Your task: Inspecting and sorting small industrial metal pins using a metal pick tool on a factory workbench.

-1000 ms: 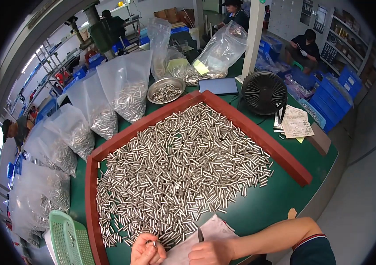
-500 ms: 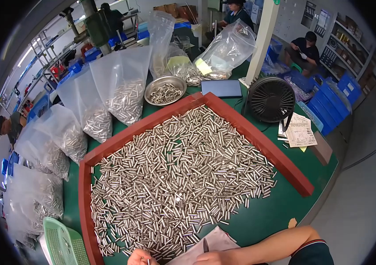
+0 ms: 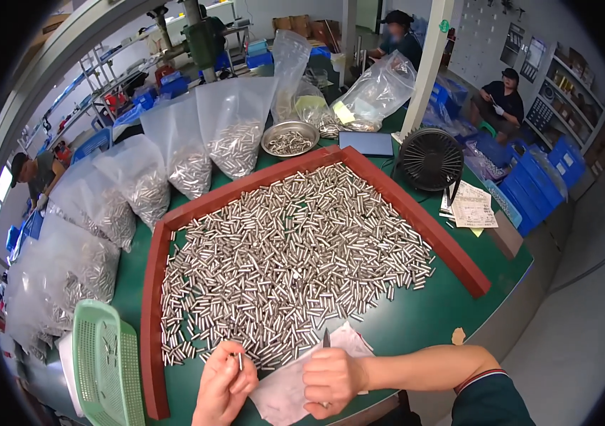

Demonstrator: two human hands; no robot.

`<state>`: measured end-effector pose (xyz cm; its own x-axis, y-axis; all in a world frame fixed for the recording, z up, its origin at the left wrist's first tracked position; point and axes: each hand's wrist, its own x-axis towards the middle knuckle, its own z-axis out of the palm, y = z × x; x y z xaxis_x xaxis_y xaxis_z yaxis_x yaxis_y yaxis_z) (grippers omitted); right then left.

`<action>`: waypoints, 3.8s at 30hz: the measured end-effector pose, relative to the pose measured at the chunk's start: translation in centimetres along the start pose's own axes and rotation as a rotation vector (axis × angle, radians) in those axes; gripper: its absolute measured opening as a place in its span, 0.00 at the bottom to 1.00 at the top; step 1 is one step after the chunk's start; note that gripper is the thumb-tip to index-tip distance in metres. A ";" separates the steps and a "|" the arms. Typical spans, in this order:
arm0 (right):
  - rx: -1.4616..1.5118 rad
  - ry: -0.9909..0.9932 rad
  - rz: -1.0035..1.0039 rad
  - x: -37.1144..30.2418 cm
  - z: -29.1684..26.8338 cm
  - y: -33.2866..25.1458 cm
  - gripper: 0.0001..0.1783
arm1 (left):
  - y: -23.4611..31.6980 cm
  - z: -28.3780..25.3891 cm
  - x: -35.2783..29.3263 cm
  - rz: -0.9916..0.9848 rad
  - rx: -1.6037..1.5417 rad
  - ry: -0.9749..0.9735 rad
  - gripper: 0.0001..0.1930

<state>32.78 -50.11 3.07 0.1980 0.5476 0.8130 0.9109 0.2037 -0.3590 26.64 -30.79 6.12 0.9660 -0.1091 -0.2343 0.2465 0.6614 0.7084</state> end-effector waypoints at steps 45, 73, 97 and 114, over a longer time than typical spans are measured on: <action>-0.119 -0.031 -0.082 0.2 -1.3 2.5 0.15 | -1.2 -1.8 1.7 -0.074 -0.026 0.073 0.11; -0.142 -0.037 -0.098 0.2 -1.2 2.9 0.17 | -0.1 -1.1 -0.1 0.340 1.765 0.063 0.06; 0.124 0.163 0.141 0.3 -1.9 2.1 0.12 | -1.9 -0.6 0.9 0.006 0.773 0.039 0.05; 1.208 0.577 1.051 0.7 0.2 -0.4 0.21 | -5.6 1.3 0.3 0.431 1.537 -0.075 0.06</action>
<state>32.46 -49.66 3.72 0.8347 0.5497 -0.0335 -0.4084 0.5770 -0.7073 25.62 -35.51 2.94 0.9710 -0.1855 0.1507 -0.2378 -0.6862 0.6874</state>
